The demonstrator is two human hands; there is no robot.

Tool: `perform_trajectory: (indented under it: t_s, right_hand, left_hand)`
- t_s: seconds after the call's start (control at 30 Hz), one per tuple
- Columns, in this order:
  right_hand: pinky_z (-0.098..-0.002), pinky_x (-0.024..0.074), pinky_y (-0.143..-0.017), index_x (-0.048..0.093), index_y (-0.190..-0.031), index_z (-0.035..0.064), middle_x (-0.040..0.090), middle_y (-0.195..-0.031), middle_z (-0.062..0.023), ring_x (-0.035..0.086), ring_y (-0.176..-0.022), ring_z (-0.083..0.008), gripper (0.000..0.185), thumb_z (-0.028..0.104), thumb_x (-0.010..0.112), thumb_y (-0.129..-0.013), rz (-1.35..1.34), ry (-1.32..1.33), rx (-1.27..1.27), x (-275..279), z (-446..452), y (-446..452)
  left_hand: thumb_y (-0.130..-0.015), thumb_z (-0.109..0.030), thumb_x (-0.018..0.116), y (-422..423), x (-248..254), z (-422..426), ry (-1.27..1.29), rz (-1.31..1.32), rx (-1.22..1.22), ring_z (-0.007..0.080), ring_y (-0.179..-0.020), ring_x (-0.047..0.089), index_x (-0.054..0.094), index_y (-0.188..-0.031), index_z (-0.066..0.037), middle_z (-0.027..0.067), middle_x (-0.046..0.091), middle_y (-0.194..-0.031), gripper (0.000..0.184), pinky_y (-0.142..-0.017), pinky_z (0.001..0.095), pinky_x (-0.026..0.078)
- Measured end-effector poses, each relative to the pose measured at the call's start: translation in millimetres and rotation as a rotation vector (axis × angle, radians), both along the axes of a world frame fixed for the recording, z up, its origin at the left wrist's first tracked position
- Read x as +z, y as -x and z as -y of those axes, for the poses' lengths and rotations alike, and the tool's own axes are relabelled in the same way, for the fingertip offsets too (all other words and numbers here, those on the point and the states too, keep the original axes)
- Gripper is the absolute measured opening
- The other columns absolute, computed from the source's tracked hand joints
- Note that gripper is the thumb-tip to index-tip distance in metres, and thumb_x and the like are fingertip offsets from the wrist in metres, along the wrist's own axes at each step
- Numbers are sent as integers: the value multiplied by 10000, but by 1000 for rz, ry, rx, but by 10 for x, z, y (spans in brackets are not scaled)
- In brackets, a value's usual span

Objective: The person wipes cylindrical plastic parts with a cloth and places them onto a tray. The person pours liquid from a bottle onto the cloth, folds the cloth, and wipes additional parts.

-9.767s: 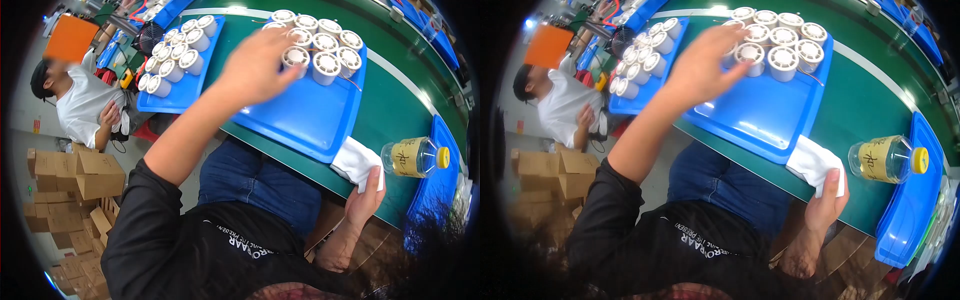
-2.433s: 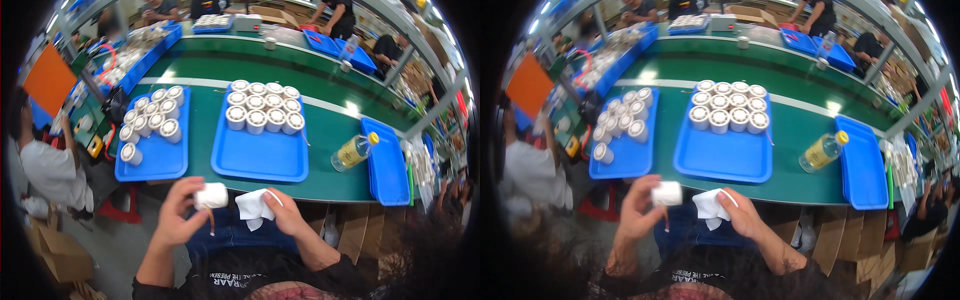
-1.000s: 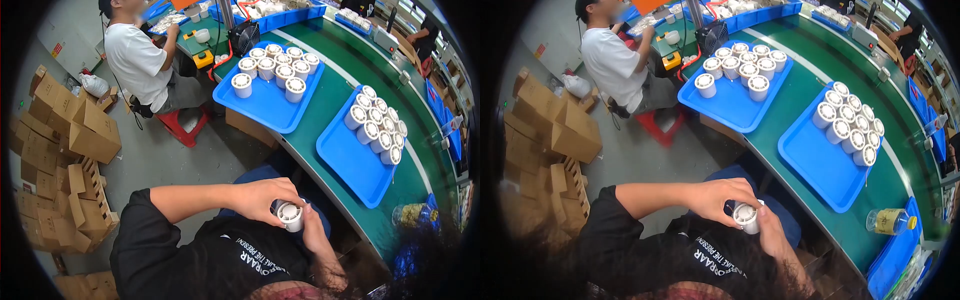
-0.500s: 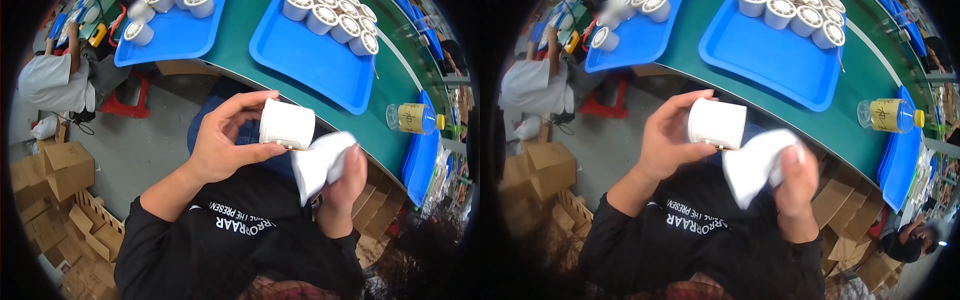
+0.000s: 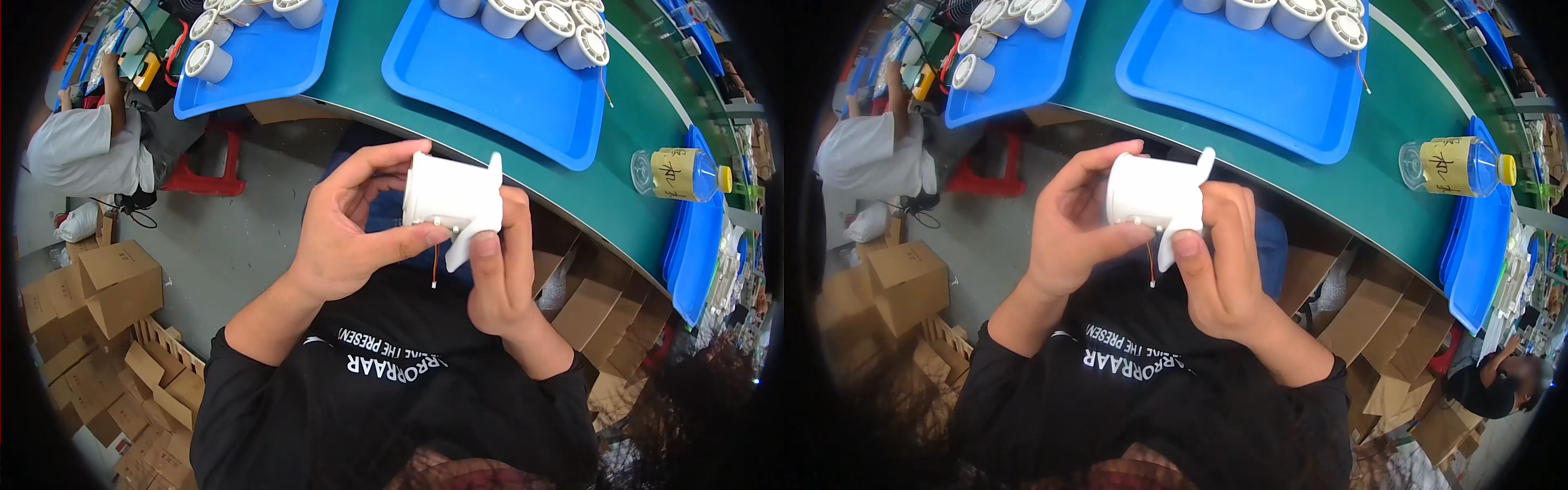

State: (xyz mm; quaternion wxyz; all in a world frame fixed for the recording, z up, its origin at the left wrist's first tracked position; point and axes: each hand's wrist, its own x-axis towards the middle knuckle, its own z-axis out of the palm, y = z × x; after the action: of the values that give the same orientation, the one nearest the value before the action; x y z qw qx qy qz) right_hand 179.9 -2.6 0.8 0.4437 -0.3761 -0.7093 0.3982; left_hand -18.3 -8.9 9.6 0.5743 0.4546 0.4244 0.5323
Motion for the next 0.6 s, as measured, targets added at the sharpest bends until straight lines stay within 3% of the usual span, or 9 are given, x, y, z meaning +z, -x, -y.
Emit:
perform_trajectory:
  t_s: [0.03, 0.07, 0.13, 0.23, 0.3, 0.37, 0.47, 0.53, 0.6]
  right_hand:
    - [-352, 448, -806, 572, -1180, -43, 595, -1045, -115, 544, -888, -201, 392, 282, 364, -1111, -10, 8, -5, -91, 25, -13]
    - [-341, 448, -778, 571, -1172, -34, 598, -1029, -101, 541, -867, -186, 362, 267, 382, -1110, -19, 20, -13, -149, 52, -28]
    - [-235, 412, -652, 599, -1094, 25, 601, -904, -5, 516, -753, -59, 369, 339, 407, -1122, -437, 753, 25, -89, 0, -41]
    - [-233, 425, -647, 607, -1086, 27, 585, -867, 3, 509, -746, -33, 382, 358, 418, -1120, -648, 987, 58, -71, -85, -63]
    - [-226, 424, -648, 606, -1085, 26, 592, -877, 3, 513, -746, -40, 372, 351, 427, -1118, -525, 767, 39, -44, -46, -116]
    - [-283, 437, -674, 602, -1067, 11, 614, -910, -50, 547, -767, -136, 287, 285, 517, -1080, -340, 442, -40, 6, -25, -178]
    - [-363, 436, -690, 595, -1038, -14, 616, -931, -120, 556, -769, -251, 234, 219, 603, -1015, 112, -435, -138, -17, -98, -258]
    - [-418, 430, -701, 590, -1017, -41, 607, -943, -165, 544, -773, -331, 245, 185, 659, -955, 94, -490, -138, -48, -44, -247]
    - [-408, 430, -696, 588, -1017, -45, 600, -929, -156, 538, -765, -329, 246, 182, 658, -955, 87, -480, -137, -44, -50, -260]
  left_hand:
    - [-716, 1, 875, -8, -16, 1, -5, -24, -10, 193, -1109, 635, 594, -1365, 5, 99, 667, -1239, 708, -994, 336, 497]
    - [-693, 5, 870, 20, 6, -21, -214, -313, -15, 213, -1092, 640, 616, -1349, -11, 97, 670, -1238, 704, -976, 342, 507]
    - [-648, 13, 859, 117, 100, -103, -634, -880, -36, 253, -1059, 649, 659, -1317, -43, 94, 677, -1236, 701, -941, 353, 526]
    - [-604, 4, 837, 145, 157, -207, -734, -903, -166, 311, -1066, 651, 706, -1237, -38, 115, 687, -1244, 648, -910, 391, 537]
    - [-659, -40, 861, 186, 204, -283, -783, -920, -248, 306, -1126, 648, 656, -1302, -11, 143, 678, -1271, 676, -942, 403, 531]
    - [-740, -50, 844, 44, 326, -194, -502, -708, -172, 275, -1140, 642, 585, -1398, -36, 124, 671, -1264, 707, -949, 379, 542]
    - [-846, -121, 832, -12, 299, -160, -138, -344, -282, 244, -1178, 644, 477, -1488, -7, 139, 665, -1293, 743, -959, 349, 545]
    - [-840, -137, 843, -24, 270, -164, 76, -79, -372, 243, -1169, 656, 489, -1474, 11, 148, 664, -1308, 741, -940, 339, 549]
    - [-784, -144, 868, 12, 338, -233, -136, -356, -372, 281, -1164, 673, 538, -1428, 28, 175, 661, -1324, 744, -959, 355, 534]
